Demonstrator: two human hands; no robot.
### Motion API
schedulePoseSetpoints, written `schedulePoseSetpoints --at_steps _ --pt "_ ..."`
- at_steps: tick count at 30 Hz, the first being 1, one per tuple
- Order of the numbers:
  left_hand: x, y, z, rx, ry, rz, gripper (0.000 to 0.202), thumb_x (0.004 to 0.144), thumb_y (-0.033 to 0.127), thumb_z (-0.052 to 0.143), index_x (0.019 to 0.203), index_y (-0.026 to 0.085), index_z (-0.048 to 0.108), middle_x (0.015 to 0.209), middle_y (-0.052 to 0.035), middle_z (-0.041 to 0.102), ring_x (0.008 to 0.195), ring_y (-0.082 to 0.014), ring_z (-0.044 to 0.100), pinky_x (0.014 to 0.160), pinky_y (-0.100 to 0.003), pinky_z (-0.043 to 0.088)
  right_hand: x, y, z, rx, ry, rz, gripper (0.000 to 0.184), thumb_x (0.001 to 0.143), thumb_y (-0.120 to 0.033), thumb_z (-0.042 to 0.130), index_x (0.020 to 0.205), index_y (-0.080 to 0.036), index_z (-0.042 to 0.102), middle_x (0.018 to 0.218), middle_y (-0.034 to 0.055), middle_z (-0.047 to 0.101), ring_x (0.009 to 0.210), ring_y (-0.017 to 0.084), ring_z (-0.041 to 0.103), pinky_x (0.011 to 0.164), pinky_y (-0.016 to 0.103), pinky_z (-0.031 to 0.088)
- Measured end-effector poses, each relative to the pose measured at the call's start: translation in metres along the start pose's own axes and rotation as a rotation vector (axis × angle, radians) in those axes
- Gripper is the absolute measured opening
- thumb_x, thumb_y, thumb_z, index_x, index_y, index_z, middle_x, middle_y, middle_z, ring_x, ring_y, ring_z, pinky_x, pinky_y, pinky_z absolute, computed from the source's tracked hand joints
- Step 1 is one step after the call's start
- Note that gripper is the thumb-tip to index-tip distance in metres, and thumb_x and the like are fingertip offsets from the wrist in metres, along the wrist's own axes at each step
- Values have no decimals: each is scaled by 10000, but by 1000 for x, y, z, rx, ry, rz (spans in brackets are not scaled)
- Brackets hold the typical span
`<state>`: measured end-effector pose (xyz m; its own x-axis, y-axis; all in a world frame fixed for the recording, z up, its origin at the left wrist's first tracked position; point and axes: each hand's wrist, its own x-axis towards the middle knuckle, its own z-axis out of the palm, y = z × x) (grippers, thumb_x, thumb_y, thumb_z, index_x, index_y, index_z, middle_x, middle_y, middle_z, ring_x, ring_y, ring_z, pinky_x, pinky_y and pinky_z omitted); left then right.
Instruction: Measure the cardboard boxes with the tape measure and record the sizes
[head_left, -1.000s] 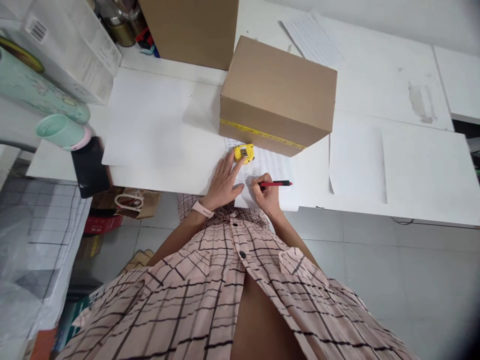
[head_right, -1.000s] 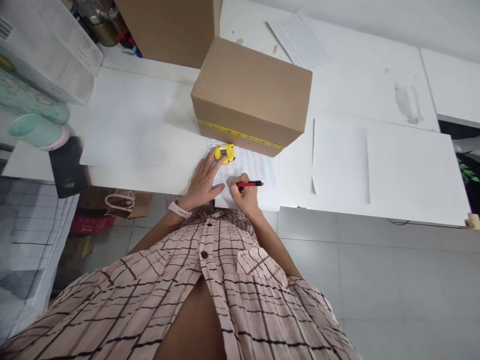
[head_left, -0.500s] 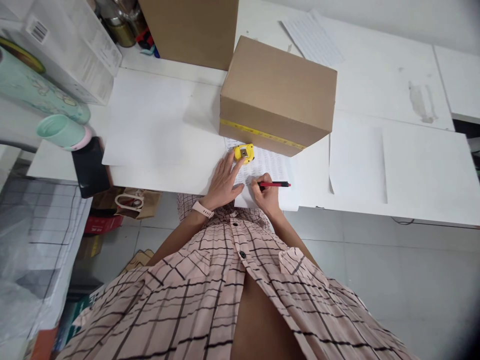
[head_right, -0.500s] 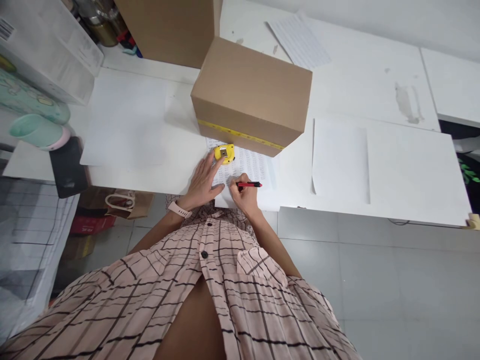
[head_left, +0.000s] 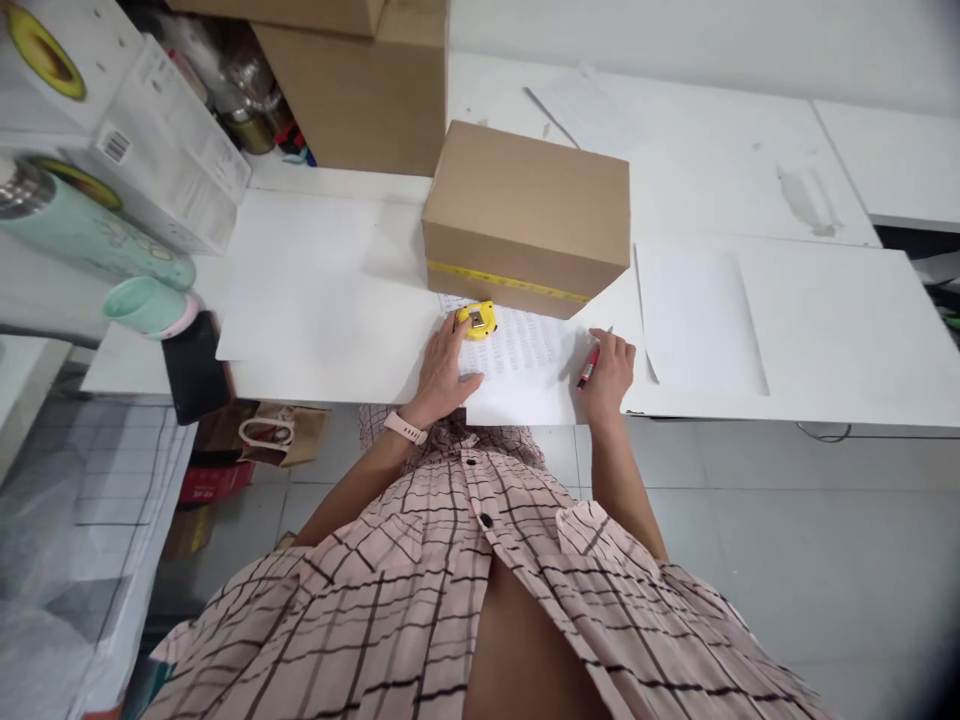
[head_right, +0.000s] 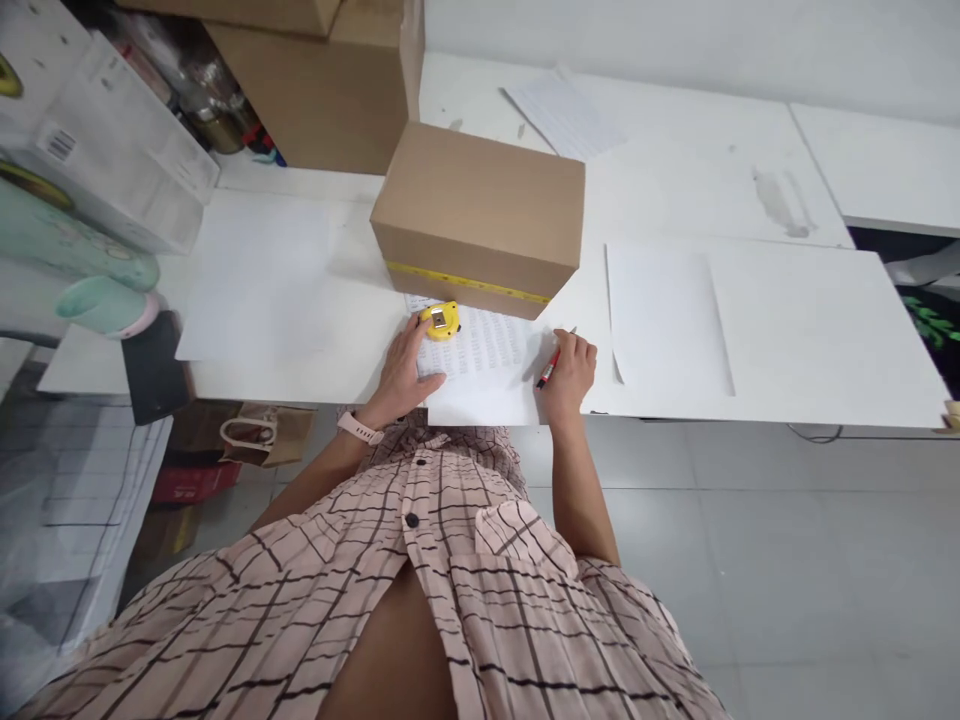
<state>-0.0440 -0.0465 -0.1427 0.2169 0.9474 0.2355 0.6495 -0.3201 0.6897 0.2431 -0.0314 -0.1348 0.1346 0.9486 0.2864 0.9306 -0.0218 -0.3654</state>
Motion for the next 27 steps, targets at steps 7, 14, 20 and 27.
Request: schedulePoseSetpoints --at_steps 7,14,20,27 --pt "41 9 1 69 133 -28 654 793 150 718 1386 212 448 1446 -165 546 1384 -338 491 1183 -546 375 9 -6 12 -92 -9 41 525 927 -103 375 1385 -221 602 1328 159 633 1162 325 516 934 482 406" --pt "57 30 -13 -241 25 -141 625 781 261 794 1320 232 479 1254 -129 643 1204 -308 614 1045 -484 464 5 -27 -4 411 146 94 339 951 -225 439 1174 -200 693 1215 152 684 1152 299 577 1026 514 427" --pt "54 62 -41 -797 -232 -132 626 888 484 720 1395 279 415 1055 -41 640 932 -178 633 838 -327 511 16 -79 -33 1399 -423 258 496 827 -687 672 995 -225 735 921 65 737 875 212 686 864 405 562" --pt "73 74 -75 -802 -270 -132 662 832 456 780 1372 272 443 967 -7 621 815 -141 594 749 -288 503 36 -101 -51 1564 -481 337 483 680 -636 843 773 -203 650 716 -4 631 657 126 559 669 303 506"
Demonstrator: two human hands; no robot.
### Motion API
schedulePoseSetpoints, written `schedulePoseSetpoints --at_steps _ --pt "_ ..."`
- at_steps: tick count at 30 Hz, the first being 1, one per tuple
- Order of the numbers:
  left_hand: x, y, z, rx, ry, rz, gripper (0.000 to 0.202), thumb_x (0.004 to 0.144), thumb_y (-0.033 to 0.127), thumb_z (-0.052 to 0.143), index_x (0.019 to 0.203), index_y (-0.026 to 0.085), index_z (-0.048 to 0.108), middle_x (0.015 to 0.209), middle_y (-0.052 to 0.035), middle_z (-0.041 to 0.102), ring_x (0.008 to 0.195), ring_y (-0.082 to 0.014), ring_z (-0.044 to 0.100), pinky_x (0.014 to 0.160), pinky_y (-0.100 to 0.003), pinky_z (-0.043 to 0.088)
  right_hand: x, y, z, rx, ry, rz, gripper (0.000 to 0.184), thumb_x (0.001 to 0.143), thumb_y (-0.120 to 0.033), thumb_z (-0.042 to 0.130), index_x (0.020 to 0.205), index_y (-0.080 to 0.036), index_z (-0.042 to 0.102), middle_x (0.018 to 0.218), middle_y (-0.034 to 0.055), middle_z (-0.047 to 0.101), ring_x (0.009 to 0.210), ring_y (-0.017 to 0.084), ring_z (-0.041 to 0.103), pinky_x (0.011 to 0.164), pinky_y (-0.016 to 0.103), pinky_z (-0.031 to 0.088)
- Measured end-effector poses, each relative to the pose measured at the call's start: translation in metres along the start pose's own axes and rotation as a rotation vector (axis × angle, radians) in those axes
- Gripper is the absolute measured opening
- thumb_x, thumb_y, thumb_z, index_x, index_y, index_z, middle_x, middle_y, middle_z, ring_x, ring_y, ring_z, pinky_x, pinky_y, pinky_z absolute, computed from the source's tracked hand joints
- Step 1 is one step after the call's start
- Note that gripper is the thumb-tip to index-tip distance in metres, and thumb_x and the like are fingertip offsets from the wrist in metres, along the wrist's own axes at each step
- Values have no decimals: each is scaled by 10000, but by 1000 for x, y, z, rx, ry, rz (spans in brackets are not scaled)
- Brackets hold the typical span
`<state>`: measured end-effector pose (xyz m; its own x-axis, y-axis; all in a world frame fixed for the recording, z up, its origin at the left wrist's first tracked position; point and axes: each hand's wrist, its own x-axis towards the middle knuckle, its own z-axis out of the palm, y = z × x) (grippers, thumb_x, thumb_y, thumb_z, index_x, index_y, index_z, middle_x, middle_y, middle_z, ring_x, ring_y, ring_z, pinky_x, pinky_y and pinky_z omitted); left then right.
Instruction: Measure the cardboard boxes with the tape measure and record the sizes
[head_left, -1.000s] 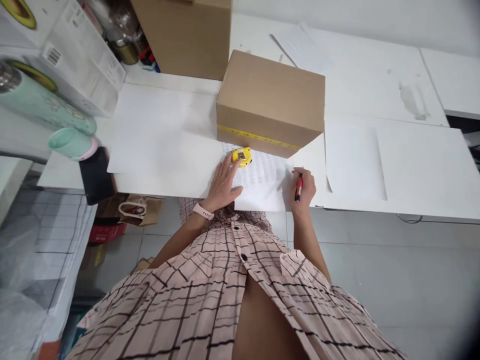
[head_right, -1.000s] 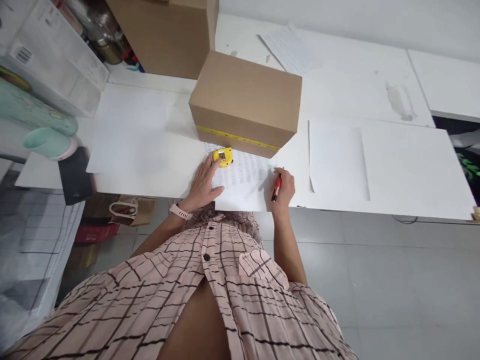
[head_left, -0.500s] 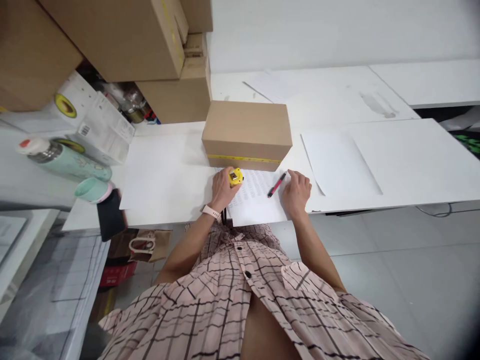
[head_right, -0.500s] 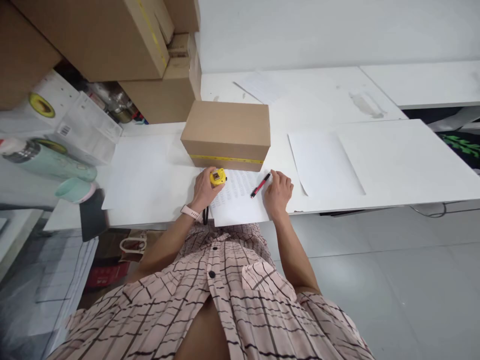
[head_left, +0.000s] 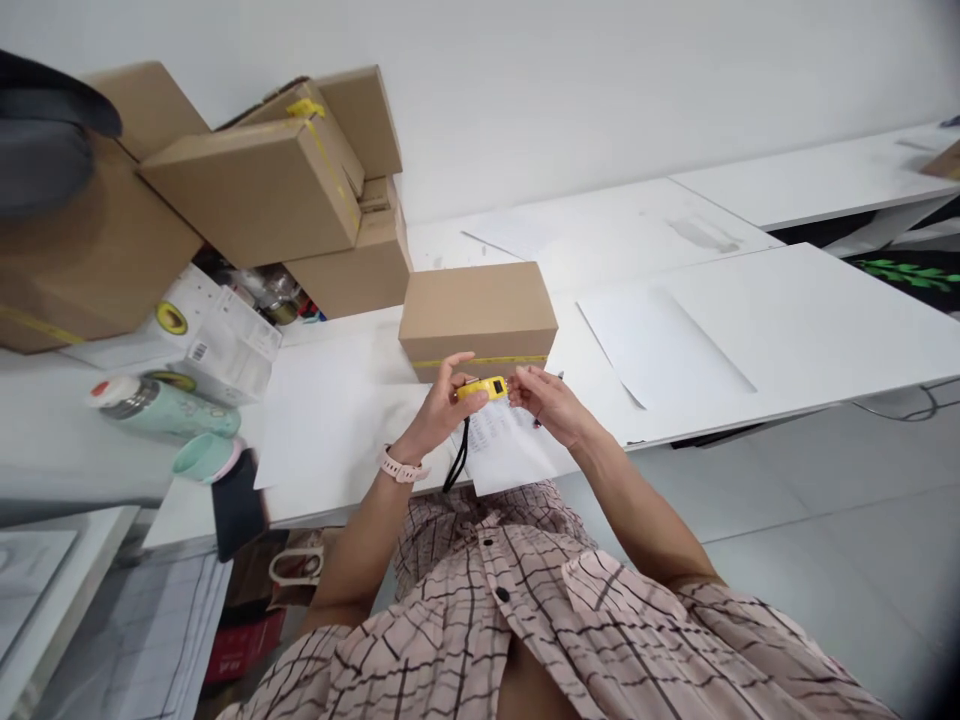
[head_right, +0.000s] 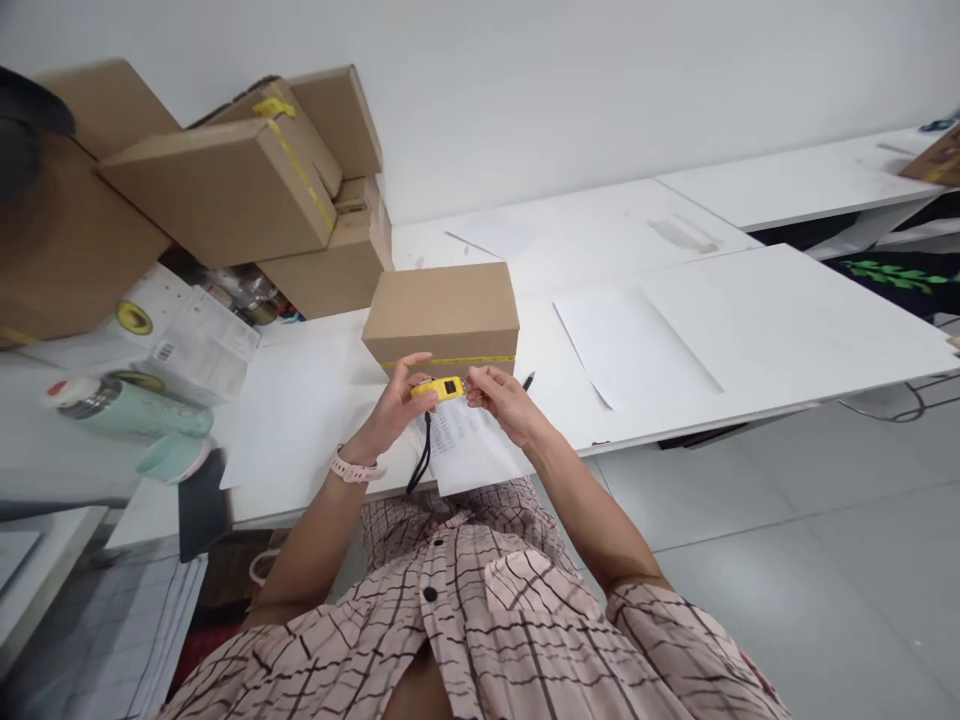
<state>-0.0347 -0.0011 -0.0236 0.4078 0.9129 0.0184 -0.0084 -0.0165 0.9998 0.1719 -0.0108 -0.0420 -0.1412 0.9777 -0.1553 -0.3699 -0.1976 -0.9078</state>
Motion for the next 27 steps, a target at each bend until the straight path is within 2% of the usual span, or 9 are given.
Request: schedulePoseSetpoints --at_steps 4,6,10,12,14,17,21,27 --pt "17 21 -21 -49 80 30 686 748 374 840 1320 236 488 889 4 635 771 -138 608 683 -250 493 23 -21 -4 -7 37 -132 467 680 -564 866 769 -226 556 622 -61 516 573 102 457 581 270 411" --pt "32 32 -43 -81 179 57 635 742 340 833 1281 223 517 917 -17 663 789 -153 636 644 -236 487 42 -37 -16 -25 113 -227 438 704 -535 850 783 -230 545 618 -61 499 569 105 446 567 269 394" --pt "70 53 -100 -181 472 125 397 796 299 780 1112 212 556 921 -34 686 745 -163 659 578 -230 486 82 -74 -46 -70 307 -350 340 762 -409 792 765 -233 501 609 -64 459 560 98 415 544 246 373" --pt "87 58 -123 -217 556 85 304 846 323 742 1049 203 551 859 -37 694 698 -167 661 593 -253 527 100 -88 -58 -115 396 -379 284 779 -325 756 760 -229 490 621 -60 464 566 91 411 547 232 369" --pt "98 57 -136 -238 580 3 289 874 364 725 1035 194 555 819 -45 702 683 -179 678 620 -286 571 117 -98 -66 -188 478 -389 233 785 -260 718 765 -225 489 638 -54 478 579 89 418 555 226 369" --pt "105 49 -140 -275 582 -60 327 866 399 746 1041 194 561 814 -50 712 704 -199 715 654 -322 612 141 -105 -70 -287 541 -327 203 782 -204 681 756 -220 480 635 -52 474 590 92 418 572 233 368" --pt "104 37 -132 -285 567 -20 338 848 380 768 1037 203 551 864 -50 727 724 -217 748 692 -374 640 170 -104 -63 -412 560 -230 167 782 -189 650 755 -211 486 659 -42 502 619 99 442 613 251 389" --pt "103 32 -131 -284 575 -1 374 847 327 782 1077 216 509 898 -49 733 748 -230 766 711 -411 650 187 -94 -63 -500 574 -231 112 768 -216 649 809 -197 547 776 -5 591 714 129 521 697 272 426"
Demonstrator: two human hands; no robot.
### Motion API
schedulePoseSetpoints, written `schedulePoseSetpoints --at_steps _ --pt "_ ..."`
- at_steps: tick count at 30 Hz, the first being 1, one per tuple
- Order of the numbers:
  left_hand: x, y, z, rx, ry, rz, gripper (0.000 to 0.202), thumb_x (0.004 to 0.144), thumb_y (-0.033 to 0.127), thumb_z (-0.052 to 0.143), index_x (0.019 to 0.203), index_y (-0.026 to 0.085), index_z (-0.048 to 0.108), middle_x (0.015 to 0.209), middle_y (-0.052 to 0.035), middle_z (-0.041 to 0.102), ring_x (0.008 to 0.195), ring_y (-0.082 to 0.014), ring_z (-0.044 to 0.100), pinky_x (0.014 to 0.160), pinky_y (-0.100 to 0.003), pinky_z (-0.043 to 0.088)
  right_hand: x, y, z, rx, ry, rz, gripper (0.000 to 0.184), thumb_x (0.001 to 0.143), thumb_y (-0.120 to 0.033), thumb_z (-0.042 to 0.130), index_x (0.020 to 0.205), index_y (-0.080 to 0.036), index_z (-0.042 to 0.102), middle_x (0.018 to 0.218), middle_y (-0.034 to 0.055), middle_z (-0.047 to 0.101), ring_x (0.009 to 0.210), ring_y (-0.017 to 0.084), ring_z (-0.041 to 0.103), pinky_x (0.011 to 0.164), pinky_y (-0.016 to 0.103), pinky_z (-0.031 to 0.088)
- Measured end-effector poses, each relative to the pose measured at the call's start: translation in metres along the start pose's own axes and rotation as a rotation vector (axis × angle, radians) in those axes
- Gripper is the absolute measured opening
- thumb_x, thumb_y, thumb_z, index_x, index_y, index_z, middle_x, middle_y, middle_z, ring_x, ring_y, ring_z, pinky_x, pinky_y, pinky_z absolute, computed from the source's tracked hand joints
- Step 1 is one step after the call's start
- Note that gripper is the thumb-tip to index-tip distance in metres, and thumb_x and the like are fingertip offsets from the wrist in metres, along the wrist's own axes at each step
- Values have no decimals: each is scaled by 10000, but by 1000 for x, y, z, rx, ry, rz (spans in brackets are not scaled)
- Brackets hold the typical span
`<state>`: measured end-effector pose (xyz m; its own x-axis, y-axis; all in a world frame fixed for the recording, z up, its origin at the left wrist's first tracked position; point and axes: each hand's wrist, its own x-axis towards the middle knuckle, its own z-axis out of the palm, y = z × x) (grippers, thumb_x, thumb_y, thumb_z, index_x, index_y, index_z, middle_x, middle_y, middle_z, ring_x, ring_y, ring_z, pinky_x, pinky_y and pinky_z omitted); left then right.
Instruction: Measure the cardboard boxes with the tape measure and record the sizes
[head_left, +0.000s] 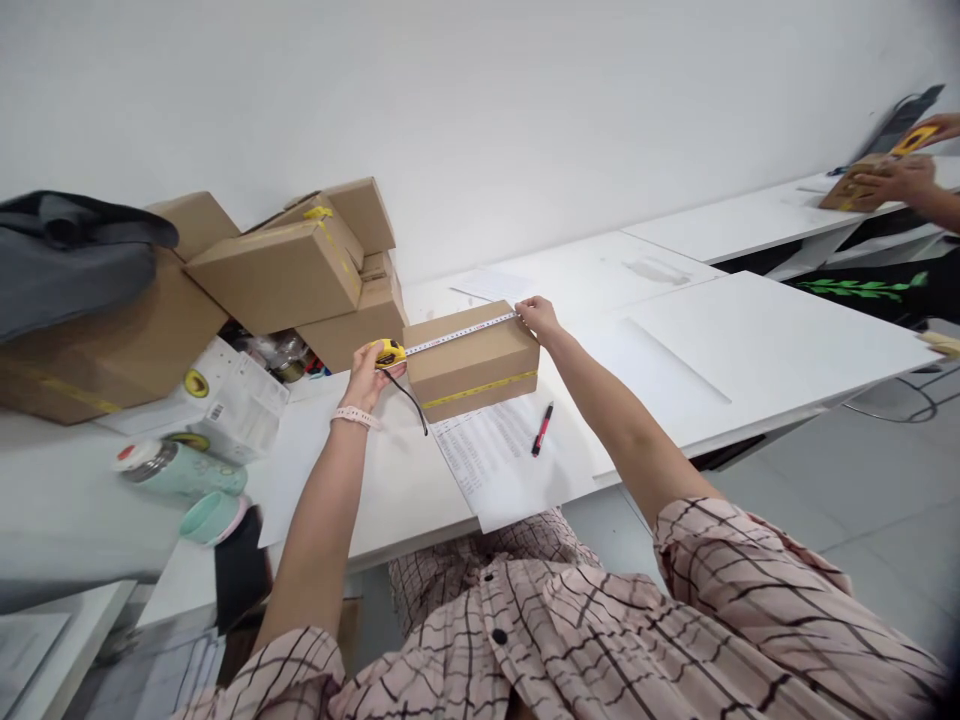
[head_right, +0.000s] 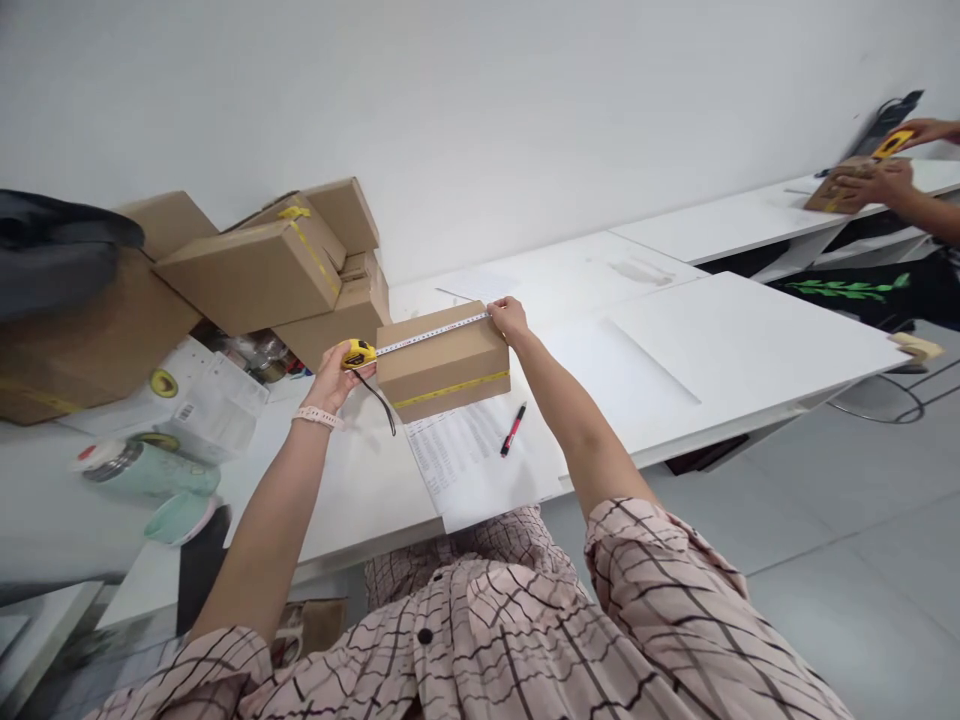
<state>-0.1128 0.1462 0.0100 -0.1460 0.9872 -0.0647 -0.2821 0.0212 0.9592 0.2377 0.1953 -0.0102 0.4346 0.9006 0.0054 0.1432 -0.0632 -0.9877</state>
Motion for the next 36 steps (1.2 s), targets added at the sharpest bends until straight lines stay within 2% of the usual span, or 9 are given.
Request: schedulePoseSetpoints --at_steps 6,13,18,23,27,30,32,34,36 --pt "4 3 4 29 18 -14 409 858 314 782 1121 227 481 938 -44 714 711 -209 756 685 -404 651 4 8 -7 -157 81 -19 126 784 -267 653 861 -214 568 881 26 650 773 161 562 738 293 434" --pt "10 3 4 34 33 -29 424 886 316 764 1162 245 450 1023 -42 676 724 -171 739 699 -392 652 1 12 -6 -79 -46 74 242 766 -327 753 775 -210 541 816 32 650 719 157 574 664 303 432" --pt "15 -1 -3 31 21 -49 502 880 369 777 1220 275 419 993 -36 681 682 -171 734 699 -382 641 1 19 -9 -117 -42 107 354 766 -448 785 710 -213 527 749 42 636 679 166 556 627 319 410" --pt "14 -1 -1 61 10 -65 499 898 368 752 1246 280 406 967 -30 694 624 -160 713 678 -384 629 0 21 -11 -230 -19 36 383 800 -479 751 663 -219 506 693 32 614 663 166 532 635 328 392" --pt "5 13 1 80 19 -28 431 883 318 752 1201 237 473 920 -22 706 604 -133 686 684 -353 622 -4 14 -14 -329 14 -27 353 843 -431 699 641 -223 497 657 14 587 641 161 514 653 329 390" --pt "-23 26 -3 95 -71 29 392 816 304 797 1111 168 578 935 -64 730 656 -149 703 690 -332 619 -6 3 -18 -265 78 -105 329 888 -428 633 664 -224 505 666 -4 570 644 153 503 673 315 399" --pt "-60 25 -4 139 -241 1 426 773 345 822 1086 125 636 958 -97 738 662 -163 708 637 -302 606 -8 -7 -16 -185 91 -198 328 913 -457 580 694 -221 520 692 -8 572 660 149 504 677 302 402" --pt "-105 10 2 182 -469 -102 498 781 439 804 1135 121 657 979 -100 726 645 -176 715 569 -281 585 -11 -16 -8 -157 18 -301 332 921 -475 549 712 -217 537 708 -6 579 679 151 509 681 295 406" --pt "-150 -16 18 131 -640 -262 561 769 475 811 1195 154 634 1013 -85 700 685 -214 748 597 -322 616 -15 -25 8 -208 -129 -383 335 918 -487 546 725 -214 560 720 2 597 707 162 525 699 297 418"
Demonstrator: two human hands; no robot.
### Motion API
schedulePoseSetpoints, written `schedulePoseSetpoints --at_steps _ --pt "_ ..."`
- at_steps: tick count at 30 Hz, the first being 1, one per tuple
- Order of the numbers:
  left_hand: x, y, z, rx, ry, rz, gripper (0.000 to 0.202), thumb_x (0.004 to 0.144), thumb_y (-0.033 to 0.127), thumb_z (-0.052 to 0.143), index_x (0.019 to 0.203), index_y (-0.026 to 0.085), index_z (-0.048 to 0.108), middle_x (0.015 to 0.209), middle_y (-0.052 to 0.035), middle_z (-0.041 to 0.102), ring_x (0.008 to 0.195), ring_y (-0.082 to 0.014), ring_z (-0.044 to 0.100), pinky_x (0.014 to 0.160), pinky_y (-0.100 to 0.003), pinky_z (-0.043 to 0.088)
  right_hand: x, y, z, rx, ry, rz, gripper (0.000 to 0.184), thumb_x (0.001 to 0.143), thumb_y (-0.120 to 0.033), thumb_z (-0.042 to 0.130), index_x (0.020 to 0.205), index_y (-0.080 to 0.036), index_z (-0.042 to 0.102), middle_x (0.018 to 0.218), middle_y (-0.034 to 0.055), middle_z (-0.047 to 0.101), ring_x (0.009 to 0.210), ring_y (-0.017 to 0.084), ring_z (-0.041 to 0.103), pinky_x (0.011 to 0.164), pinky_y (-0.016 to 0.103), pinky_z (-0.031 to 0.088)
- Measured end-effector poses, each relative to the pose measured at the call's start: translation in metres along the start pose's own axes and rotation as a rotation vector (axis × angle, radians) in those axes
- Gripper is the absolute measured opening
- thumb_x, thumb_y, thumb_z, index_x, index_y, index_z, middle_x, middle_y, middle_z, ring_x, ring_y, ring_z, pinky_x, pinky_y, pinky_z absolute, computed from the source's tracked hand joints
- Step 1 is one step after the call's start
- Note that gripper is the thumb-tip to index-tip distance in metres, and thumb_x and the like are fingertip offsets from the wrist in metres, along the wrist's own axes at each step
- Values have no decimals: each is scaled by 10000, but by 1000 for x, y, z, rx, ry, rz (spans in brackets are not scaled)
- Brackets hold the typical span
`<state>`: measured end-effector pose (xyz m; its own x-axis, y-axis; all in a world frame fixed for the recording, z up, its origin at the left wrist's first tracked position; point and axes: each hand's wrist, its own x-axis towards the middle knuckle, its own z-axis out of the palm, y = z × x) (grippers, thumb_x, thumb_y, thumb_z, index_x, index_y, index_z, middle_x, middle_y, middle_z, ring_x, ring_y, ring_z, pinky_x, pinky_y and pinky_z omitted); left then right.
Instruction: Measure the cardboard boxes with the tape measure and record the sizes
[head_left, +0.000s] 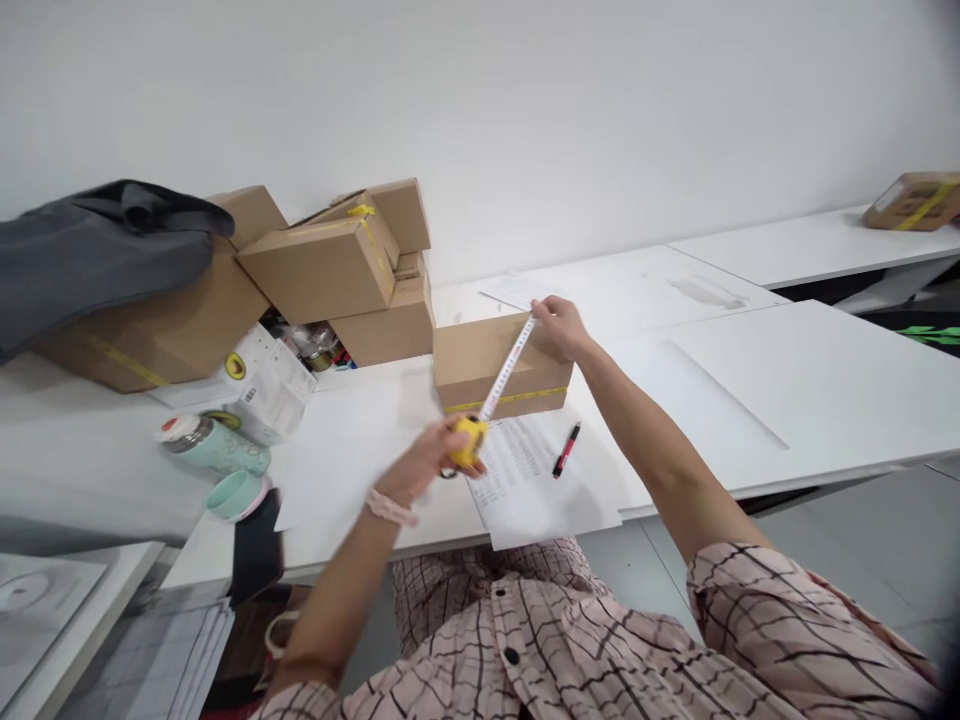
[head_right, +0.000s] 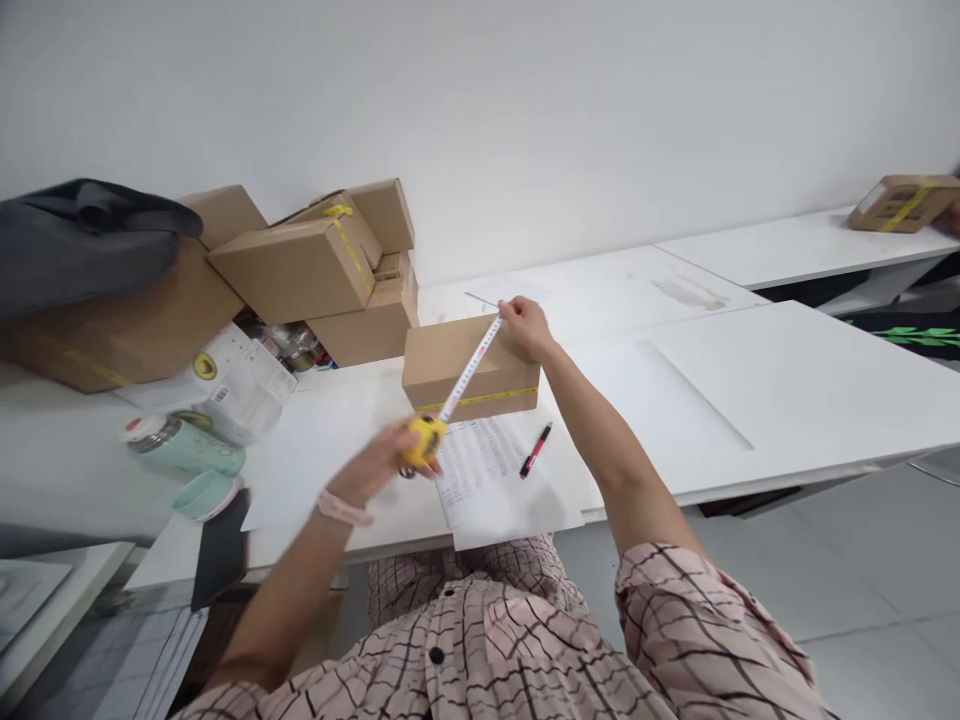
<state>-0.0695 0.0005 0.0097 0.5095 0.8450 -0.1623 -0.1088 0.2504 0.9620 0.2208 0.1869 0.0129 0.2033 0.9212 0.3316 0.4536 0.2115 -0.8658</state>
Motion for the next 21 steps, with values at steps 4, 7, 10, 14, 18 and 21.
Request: schedulePoseSetpoints --at_steps 4,7,10,14,18,21 --pt "4 -41 65 -206 -73 -48 629 768 468 821 1263 205 536 1128 -107 690 818 -263 782 654 -329 628 9 -19 32 -147 -230 -35 331 913 -539 552 838 -227 634 838 38 693 811 211 598 780 326 468" --pt "27 -38 77 -278 -26 16 633 758 518 819 1211 190 524 1061 -107 716 810 -266 785 634 -300 613 20 -27 46 -275 -232 25 344 941 -538 505 934 -234 665 958 80 738 934 258 641 875 371 484" --pt "49 -25 70 -294 10 20 565 761 527 809 1103 168 539 1007 -106 730 783 -263 787 619 -288 604 31 -31 55 -401 -191 59 357 972 -480 454 967 -208 686 1092 146 743 1104 311 634 988 431 456" --pt "62 -20 68 -323 35 16 546 767 522 801 1074 159 533 959 -98 734 749 -260 789 623 -291 602 43 -28 65 -528 -194 99 316 977 -407 474 933 -197 707 1124 160 753 1192 315 626 1106 464 362" --pt "64 -25 73 -340 32 7 605 729 539 823 1107 165 532 966 -87 727 763 -283 793 607 -288 595 50 -19 72 -535 -236 86 268 961 -394 521 912 -211 712 1015 107 782 1044 263 696 1139 467 305" --pt "67 -28 74 -339 44 6 601 731 534 816 1110 155 544 984 -94 721 753 -276 789 608 -297 600 47 -17 73 -520 -238 80 235 944 -367 531 893 -218 706 988 90 782 1026 252 698 1135 460 310"
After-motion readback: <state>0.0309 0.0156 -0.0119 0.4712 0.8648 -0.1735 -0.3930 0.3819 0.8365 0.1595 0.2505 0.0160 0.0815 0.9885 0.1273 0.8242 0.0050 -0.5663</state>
